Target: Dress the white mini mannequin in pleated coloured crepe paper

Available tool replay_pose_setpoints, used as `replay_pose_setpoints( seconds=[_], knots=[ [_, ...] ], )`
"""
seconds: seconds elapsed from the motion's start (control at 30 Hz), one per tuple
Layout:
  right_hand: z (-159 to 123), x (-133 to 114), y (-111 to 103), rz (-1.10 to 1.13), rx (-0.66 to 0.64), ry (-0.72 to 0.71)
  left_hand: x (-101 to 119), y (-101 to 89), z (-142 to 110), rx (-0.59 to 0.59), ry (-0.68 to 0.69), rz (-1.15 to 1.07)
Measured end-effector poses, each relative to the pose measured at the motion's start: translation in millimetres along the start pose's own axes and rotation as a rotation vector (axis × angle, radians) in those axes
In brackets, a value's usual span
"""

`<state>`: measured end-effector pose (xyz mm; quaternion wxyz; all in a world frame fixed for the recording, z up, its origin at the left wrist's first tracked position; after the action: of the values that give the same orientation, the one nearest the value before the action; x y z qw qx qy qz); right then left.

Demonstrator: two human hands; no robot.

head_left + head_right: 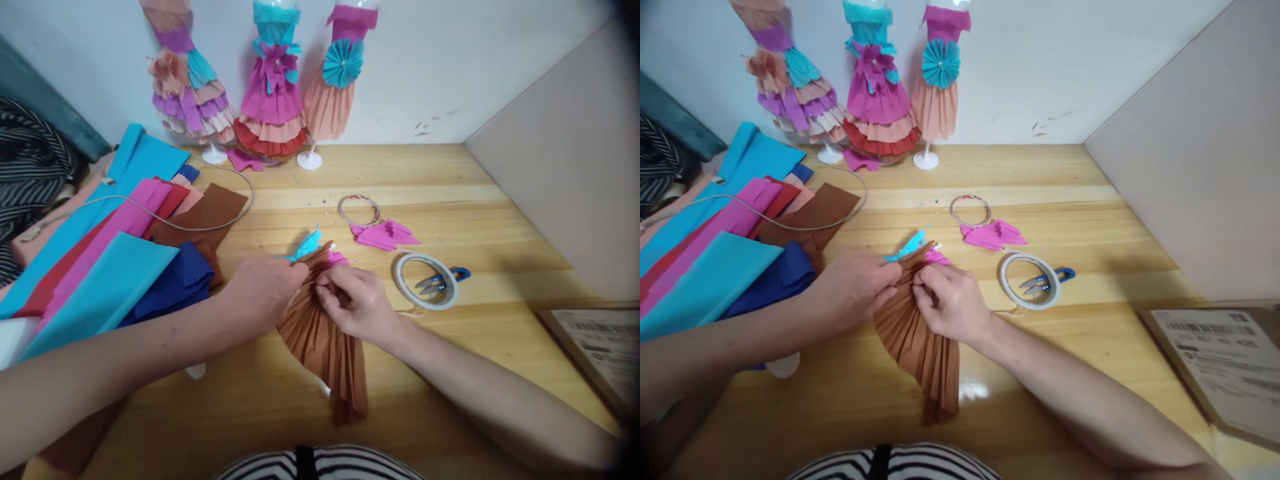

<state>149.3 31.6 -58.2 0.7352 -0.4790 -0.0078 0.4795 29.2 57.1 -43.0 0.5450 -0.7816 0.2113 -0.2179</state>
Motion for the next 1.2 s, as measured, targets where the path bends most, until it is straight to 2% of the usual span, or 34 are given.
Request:
replay_pose_setpoints(
  seconds=[0.17,0.53,1.2],
  knots=[
    [-7,-7,5,-0.089,-0.124,-0.156,1,-1.3,1,-0.01,0.005,-0.009],
    [-8,-4,12,-0.253,-0.129,-0.224,-3,-2.2,2,-0.034,-0.028,-0.045],
    [-2,-2,11,-0.237,-0.027,-0.143,1,-2.7,0,-0.031,0.003,-0.05]
  ],
)
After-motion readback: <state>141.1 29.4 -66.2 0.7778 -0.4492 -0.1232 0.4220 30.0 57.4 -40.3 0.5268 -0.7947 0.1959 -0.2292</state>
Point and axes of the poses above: each hand's wrist, its own z-axis towards the middle knuckle, its own y-axis out of the palm, x = y × z, the point moved 6 cm from there along z, towards the middle knuckle, and after that the axes turned 5 degrees about -y, right-handed, at the moved point
